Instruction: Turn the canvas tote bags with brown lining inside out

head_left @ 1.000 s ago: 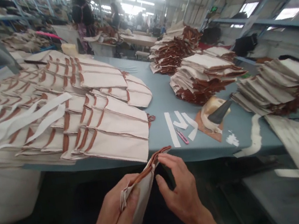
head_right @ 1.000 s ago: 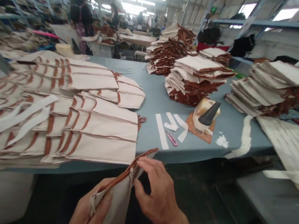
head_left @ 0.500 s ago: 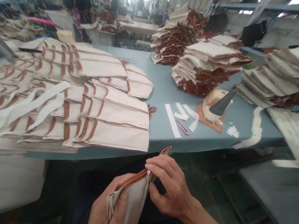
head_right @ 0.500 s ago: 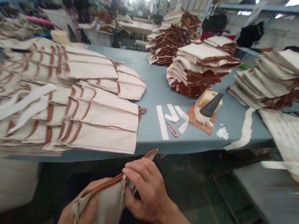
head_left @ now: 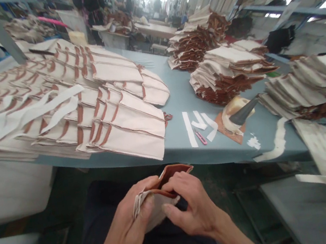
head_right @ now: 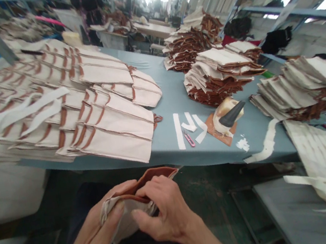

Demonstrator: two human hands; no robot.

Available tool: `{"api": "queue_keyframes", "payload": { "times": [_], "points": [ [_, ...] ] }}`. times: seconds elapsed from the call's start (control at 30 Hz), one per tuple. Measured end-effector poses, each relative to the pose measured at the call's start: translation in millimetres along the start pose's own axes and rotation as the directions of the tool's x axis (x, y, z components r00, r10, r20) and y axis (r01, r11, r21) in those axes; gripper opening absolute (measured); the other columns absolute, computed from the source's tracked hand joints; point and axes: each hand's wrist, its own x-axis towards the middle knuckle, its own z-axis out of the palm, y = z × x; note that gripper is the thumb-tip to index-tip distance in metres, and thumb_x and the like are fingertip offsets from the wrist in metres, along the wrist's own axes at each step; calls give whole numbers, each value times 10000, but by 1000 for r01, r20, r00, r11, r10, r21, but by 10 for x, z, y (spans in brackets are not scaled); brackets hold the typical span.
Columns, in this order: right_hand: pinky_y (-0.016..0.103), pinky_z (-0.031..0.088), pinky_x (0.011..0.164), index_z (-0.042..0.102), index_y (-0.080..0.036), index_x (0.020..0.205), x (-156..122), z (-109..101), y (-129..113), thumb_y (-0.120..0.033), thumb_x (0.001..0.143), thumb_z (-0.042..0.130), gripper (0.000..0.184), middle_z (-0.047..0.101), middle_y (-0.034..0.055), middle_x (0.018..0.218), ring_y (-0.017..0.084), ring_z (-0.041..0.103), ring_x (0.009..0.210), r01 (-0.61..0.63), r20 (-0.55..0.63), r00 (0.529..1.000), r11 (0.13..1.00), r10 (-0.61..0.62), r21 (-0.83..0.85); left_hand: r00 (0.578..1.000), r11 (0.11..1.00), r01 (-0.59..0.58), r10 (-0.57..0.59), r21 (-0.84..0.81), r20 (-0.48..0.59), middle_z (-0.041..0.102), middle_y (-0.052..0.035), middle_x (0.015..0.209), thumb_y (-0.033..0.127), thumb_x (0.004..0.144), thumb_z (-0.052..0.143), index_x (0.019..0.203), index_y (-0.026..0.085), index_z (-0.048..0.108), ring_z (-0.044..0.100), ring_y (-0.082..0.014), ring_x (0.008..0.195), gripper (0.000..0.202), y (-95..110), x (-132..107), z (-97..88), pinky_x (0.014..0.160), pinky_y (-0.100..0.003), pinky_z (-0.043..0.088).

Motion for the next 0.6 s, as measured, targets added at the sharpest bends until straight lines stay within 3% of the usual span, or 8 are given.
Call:
{"api": "queue_keyframes", "payload": {
  "times": [0.13, 0.23, 0.37, 0.47, 0.6],
  "points": [
    [289, 397, 667, 554, -233, 766, 174, -36, -112, -325, 958, 685, 250, 599, -38, 727, 154, 534, 676, -178, 216, 968, 957, 129, 227, 990, 999, 29, -33, 30, 134, 604, -111, 1745, 683, 1114, 566, 1712, 284, 562, 590, -350, 1592, 719, -63, 23, 15, 1403, -516, 393],
    [292, 354, 678, 489, -234, 742, 257, -53, -128, -299, 962, 668, 291, 512, -50, 696, 146, 464, 671, -177, 261, 959, 947, 105, 268, 987, 999, 38, -44, 38, 158, 486, -121, 1832, 680, 1116, 563, 1783, 264, 429, 481, -359, 1678, 797, -44, 26, 49, 1432, -539, 328],
    [300, 329, 699, 486, -226, 747, 387, -196, -148, -275, 1012, 606, 294, 495, -49, 708, 136, 424, 680, -146, 315, 948, 941, 45, 306, 985, 997, 62, -55, -40, 164, 454, -135, 1848, 662, 1065, 677, 1811, 268, 353, 444, -383, 1697, 904, 103, 66, 75, 1438, -579, 303],
    [296, 301, 655, 469, -229, 734, 493, -357, -199, -334, 1032, 623, 352, 435, -63, 686, 125, 362, 648, -205, 342, 936, 920, 84, 335, 968, 984, 25, 20, -176, 249, 409, -97, 1876, 678, 1024, 743, 1819, 315, 335, 392, -390, 1723, 965, 213, 133, 26, 1447, -577, 268],
    [284, 311, 645, 486, -224, 742, 555, -503, -326, -432, 1076, 644, 424, 433, -62, 696, 122, 378, 666, -273, 358, 926, 870, 121, 410, 950, 940, -39, 140, -339, 278, 499, -92, 1826, 827, 1054, 586, 1760, 333, 477, 441, -415, 1691, 868, 250, 223, -117, 1419, -553, 337]
  ]
}}
